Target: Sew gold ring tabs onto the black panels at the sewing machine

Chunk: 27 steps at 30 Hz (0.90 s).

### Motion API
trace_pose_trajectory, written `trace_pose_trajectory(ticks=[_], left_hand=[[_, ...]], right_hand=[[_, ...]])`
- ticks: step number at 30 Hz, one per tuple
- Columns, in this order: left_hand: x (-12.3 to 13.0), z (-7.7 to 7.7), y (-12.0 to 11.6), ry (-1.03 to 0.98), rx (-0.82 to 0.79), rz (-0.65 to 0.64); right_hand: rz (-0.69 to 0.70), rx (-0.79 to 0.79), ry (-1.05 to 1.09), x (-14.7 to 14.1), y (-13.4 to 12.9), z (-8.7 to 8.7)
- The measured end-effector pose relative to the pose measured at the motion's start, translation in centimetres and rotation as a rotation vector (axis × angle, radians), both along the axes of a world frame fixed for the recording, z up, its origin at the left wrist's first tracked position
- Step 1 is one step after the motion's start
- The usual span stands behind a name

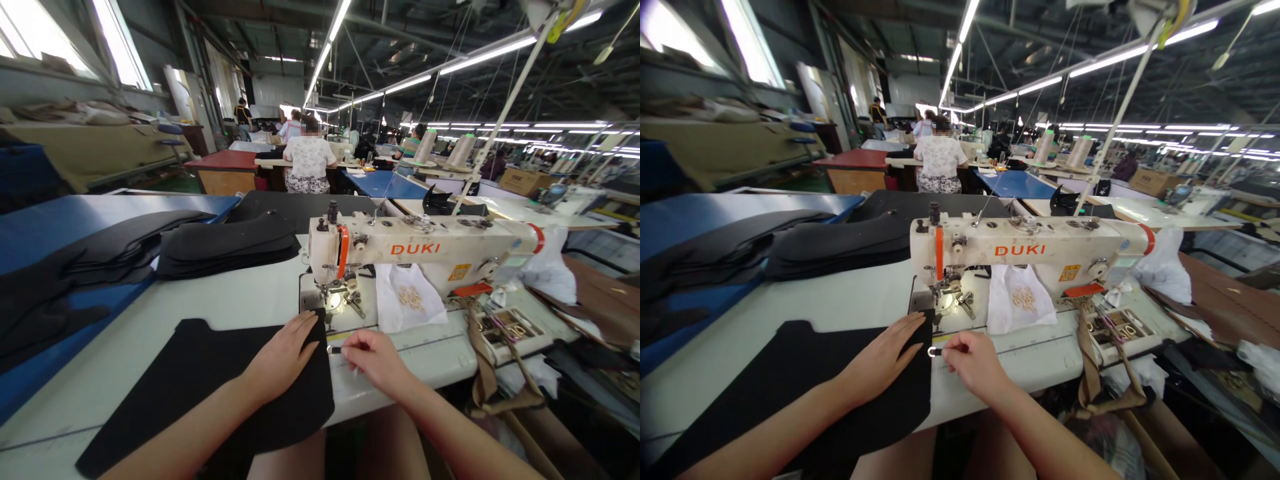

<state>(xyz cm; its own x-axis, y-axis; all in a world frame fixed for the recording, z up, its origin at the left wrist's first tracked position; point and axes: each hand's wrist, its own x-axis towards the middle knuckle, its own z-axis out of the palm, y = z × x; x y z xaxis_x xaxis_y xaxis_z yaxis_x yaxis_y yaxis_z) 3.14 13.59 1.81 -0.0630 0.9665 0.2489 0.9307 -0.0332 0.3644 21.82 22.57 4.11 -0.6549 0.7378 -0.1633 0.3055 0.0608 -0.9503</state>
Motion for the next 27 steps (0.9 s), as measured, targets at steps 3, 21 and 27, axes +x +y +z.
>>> trace_pose_trajectory(ticks=[3,21,27], left_hand=[[0.1,-0.1,-0.5,0.001,0.022,0.007],[-0.1,0.9,1.7,0.020,0.136,-0.043],[-0.1,0.8,2.0,0.063,0.167,-0.082]], right_hand=[[0.013,-0.023,-0.094,-1.7,1.5,0.1],[0.122,0.049,-0.373,-7.6,4.2,0.8],[0.142,0.071,-0.400,-7.8,4.3,0.7]])
